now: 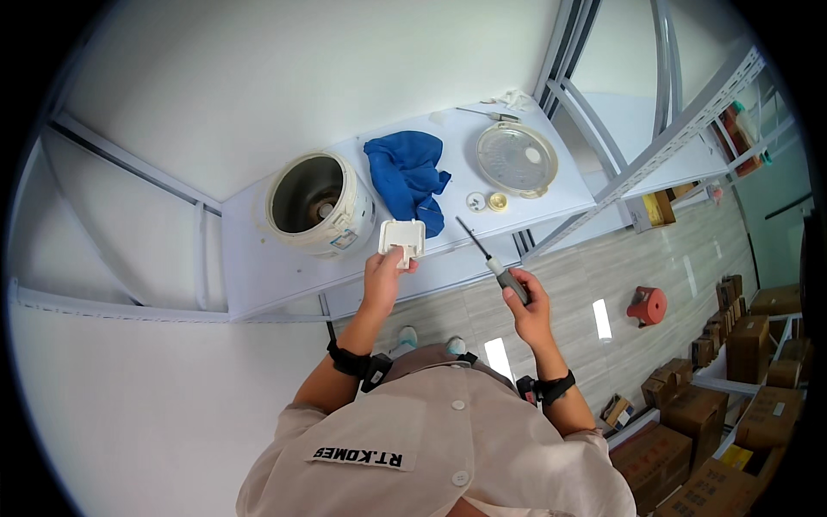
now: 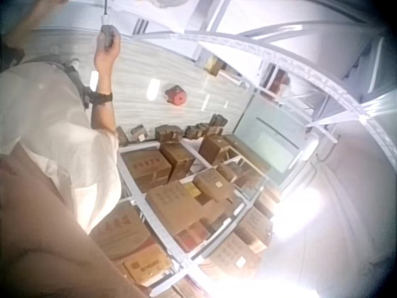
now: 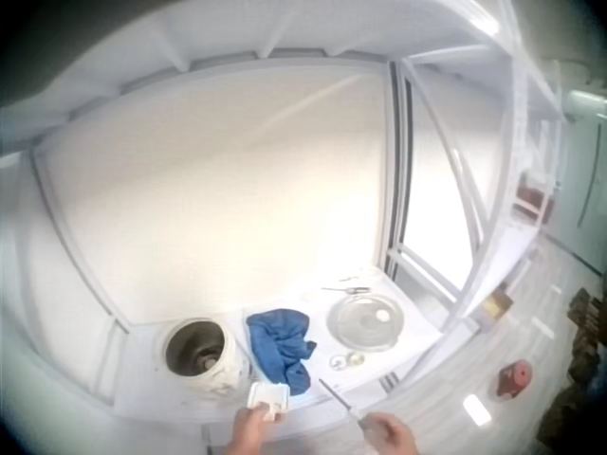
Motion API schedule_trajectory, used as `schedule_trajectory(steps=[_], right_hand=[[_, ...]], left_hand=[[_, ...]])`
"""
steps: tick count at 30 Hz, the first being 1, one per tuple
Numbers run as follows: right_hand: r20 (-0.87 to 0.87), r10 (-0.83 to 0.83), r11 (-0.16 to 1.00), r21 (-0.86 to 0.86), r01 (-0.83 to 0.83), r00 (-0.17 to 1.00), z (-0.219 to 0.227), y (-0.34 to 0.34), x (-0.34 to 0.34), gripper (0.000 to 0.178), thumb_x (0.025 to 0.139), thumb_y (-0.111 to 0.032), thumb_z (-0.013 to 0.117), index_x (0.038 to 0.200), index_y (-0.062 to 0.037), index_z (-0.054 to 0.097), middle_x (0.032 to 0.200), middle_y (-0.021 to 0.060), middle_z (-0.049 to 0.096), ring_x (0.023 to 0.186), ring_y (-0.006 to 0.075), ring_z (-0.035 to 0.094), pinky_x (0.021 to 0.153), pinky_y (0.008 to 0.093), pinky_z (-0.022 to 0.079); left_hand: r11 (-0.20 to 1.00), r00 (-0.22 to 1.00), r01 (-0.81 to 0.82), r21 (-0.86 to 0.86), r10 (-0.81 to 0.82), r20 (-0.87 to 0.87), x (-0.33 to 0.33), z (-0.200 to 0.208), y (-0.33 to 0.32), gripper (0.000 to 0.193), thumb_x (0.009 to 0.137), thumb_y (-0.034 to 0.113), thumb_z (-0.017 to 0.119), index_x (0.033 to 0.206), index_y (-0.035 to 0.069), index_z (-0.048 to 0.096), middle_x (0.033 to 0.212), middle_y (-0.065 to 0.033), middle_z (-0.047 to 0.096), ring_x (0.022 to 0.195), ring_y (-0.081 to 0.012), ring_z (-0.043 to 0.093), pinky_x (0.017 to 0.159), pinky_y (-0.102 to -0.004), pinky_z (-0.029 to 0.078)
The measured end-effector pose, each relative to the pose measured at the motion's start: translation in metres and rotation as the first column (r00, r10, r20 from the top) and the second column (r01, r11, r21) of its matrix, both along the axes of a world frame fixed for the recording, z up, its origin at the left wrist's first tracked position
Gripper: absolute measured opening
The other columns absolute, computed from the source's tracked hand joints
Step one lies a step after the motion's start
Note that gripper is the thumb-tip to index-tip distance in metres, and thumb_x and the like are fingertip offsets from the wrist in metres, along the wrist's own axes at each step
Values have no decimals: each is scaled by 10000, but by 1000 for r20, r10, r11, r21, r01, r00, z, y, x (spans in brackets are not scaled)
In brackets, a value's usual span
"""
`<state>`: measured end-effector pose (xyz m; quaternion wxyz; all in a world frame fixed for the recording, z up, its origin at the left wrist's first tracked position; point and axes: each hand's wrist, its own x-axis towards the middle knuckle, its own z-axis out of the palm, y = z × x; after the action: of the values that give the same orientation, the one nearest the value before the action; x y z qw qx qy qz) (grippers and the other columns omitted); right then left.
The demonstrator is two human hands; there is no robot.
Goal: The person uses a screwdriver to tighten screws on a white circular plastic component and a white bucket-like appliance. They wipe the components with a blue cloth and continue securing parts with the screwdriver.
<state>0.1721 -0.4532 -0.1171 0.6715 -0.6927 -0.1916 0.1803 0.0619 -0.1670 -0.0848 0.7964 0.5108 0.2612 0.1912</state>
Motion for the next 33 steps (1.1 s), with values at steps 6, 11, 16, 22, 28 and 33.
schedule_trajectory(steps=[6, 11, 16, 22, 28, 33], right_hand=[[20, -104, 994, -20, 104, 994, -28, 57, 17, 293, 1037, -99, 584, 1328, -74, 584, 1099, 89, 569, 922, 174, 552, 813, 324, 470], [367, -41, 967, -219, 129, 929, -49, 112, 26, 291, 1052, -123, 568, 1340, -94, 591, 1142, 221, 525, 957, 380, 601, 850, 443, 510], [337, -9, 933, -336, 129, 941, -60, 151, 29, 335, 1056, -165, 587, 1391, -158, 578, 1227, 260, 490, 956, 444, 623, 856, 488, 547], [339, 80, 863, -494, 105, 937, -55, 174, 34, 485, 968, -139, 652, 1440, -160, 543, 1278, 275, 486, 1017, 475, 647, 839, 520, 571], [395, 144, 761, -630, 154, 907, -45, 195, 35, 618, 877, -102, 690, 1473, -152, 531, 1305, 245, 498, 1062, 461, 653, 843, 532, 585], [533, 212, 655, -699, 285, 819, -55, 203, 43, 693, 826, -128, 727, 1491, -142, 533, 1315, 246, 497, 1136, 452, 586, 854, 526, 586]], left_hand=[[997, 994, 70, 32, -67, -83, -14, -11, -6, 349, 1039, 228, 552, 1161, -67, 692, 965, -122, 720, 802, -174, 634, 725, -349, 513], [997, 991, 58, 52, -51, -125, -39, -21, 11, 323, 997, 183, 560, 1152, -74, 679, 959, -121, 708, 773, -178, 615, 693, -335, 485], [994, 972, 82, 78, -63, -225, -70, -13, 29, 280, 979, 188, 588, 1123, -41, 663, 1015, -123, 704, 841, -189, 644, 727, -342, 506], [998, 961, -58, -17, 51, -270, -103, -35, 53, 370, 939, 162, 628, 1245, -30, 547, 1202, -150, 659, 1025, -266, 682, 866, -400, 570], [977, 956, -211, -26, 201, -215, -119, -53, 64, 373, 929, 192, 651, 1218, -39, 615, 1067, -101, 685, 936, -197, 656, 780, -334, 520], [1000, 978, 13, -10, -15, -206, -121, -33, 84, 308, 917, 176, 644, 1122, -47, 701, 1019, -63, 726, 905, -150, 651, 801, -309, 508]])
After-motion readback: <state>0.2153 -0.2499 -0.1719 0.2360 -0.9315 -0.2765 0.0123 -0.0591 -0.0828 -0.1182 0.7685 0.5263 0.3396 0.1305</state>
